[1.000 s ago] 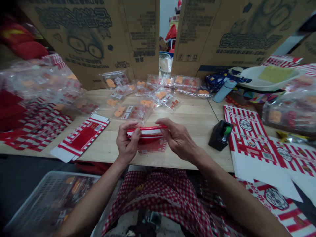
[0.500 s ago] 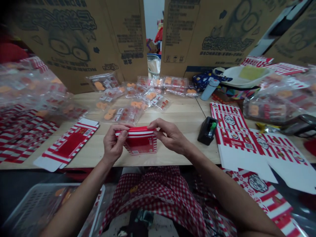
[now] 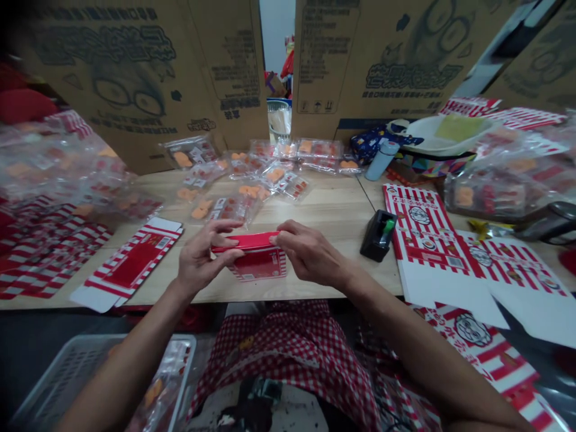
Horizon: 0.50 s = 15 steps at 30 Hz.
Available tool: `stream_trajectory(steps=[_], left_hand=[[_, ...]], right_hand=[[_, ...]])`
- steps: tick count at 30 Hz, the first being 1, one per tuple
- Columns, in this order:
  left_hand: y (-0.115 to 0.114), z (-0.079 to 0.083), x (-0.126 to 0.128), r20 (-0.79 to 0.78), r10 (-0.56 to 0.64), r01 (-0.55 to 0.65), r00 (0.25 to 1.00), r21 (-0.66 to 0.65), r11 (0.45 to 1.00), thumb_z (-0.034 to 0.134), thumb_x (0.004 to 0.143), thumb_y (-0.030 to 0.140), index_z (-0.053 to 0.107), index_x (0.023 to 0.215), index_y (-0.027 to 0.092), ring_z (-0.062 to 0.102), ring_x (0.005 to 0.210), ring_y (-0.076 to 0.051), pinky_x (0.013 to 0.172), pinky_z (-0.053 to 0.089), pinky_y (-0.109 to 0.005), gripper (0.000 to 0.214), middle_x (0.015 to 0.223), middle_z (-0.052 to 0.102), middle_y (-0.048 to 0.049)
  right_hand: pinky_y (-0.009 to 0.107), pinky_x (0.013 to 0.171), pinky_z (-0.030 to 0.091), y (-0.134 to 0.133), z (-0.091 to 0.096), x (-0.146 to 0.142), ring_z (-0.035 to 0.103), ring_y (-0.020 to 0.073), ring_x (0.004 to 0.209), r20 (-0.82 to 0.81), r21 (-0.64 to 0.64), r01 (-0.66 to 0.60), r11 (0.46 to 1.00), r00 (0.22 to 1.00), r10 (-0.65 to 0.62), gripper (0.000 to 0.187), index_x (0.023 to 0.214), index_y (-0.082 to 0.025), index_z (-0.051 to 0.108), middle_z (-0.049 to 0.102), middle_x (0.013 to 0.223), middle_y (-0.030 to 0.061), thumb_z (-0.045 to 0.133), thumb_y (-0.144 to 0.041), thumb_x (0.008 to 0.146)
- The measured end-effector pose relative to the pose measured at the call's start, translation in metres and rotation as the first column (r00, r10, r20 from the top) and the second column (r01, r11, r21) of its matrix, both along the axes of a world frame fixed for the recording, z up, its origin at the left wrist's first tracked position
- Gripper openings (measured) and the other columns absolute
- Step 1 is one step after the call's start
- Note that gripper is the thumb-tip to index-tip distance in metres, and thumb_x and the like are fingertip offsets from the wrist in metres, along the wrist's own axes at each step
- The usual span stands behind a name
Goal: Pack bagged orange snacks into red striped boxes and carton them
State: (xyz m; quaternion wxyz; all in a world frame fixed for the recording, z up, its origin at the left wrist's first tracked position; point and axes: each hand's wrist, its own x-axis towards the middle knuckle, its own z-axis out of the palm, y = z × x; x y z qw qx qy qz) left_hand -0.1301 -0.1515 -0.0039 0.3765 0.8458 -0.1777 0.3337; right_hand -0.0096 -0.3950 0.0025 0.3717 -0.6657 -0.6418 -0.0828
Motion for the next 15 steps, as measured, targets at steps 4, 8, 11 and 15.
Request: stream_trajectory(steps=[4, 8, 11, 15], left_hand=[[-0.016, 0.025, 0.004, -0.008, -0.018, 0.020, 1.000, 0.368, 0.930, 0.068, 0.095, 0.030, 0.073, 0.118, 0.025, 0.075, 0.089, -0.018, 0.076, 0.057, -0.028, 0.024, 0.109, 0.078, -0.0074], [-0.036, 0.023, 0.019, 0.088, 0.057, -0.080, 0.994, 0.286, 0.955, 0.070, 0.093, 0.027, 0.074, 0.117, 0.030, 0.076, 0.084, -0.017, 0.073, 0.059, -0.026, 0.025, 0.109, 0.079, -0.0024], [-0.050, 0.021, 0.036, 0.042, 0.002, -0.011, 0.999, 0.209, 0.978, 0.070, 0.092, 0.033, 0.078, 0.110, 0.030, 0.078, 0.087, -0.021, 0.078, 0.062, -0.032, 0.020, 0.109, 0.080, -0.0025], [-0.066, 0.028, 0.048, -0.143, -0.097, 0.117, 0.985, 0.139, 0.983, 0.072, 0.089, 0.042, 0.079, 0.097, 0.027, 0.078, 0.078, -0.022, 0.067, 0.064, -0.030, 0.018, 0.103, 0.081, -0.0033]], right_hand=[[0.034, 0.087, 0.053, -0.005, 0.001, -0.011, 0.061, 0.0193, 0.102, -0.132, 0.101, 0.078, 0.992, 0.989, -0.064, 0.026, 0.111, -0.022, 0.057, 0.060, 0.113, 0.0091, 0.043, -0.006, 0.096], [0.039, 0.101, 0.050, -0.047, -0.019, 0.005, 0.057, 0.0228, 0.122, -0.351, -0.053, 0.596, 0.801, 0.740, -0.573, 0.045, 0.133, -0.023, 0.053, 0.052, 0.140, 0.0124, 0.046, -0.008, 0.091], [0.048, 0.108, 0.045, -0.094, -0.043, 0.029, 0.054, 0.0312, 0.126, -0.347, -0.386, 0.869, 0.310, 0.174, -0.922, 0.053, 0.142, -0.014, 0.045, 0.047, 0.143, 0.0215, 0.054, -0.018, 0.090], [0.061, 0.107, 0.042, -0.125, -0.072, 0.052, 0.050, 0.0447, 0.130, -0.317, -0.541, 0.832, 0.123, -0.066, -0.946, 0.065, 0.140, -0.006, 0.044, 0.046, 0.140, 0.0299, 0.066, -0.036, 0.087]])
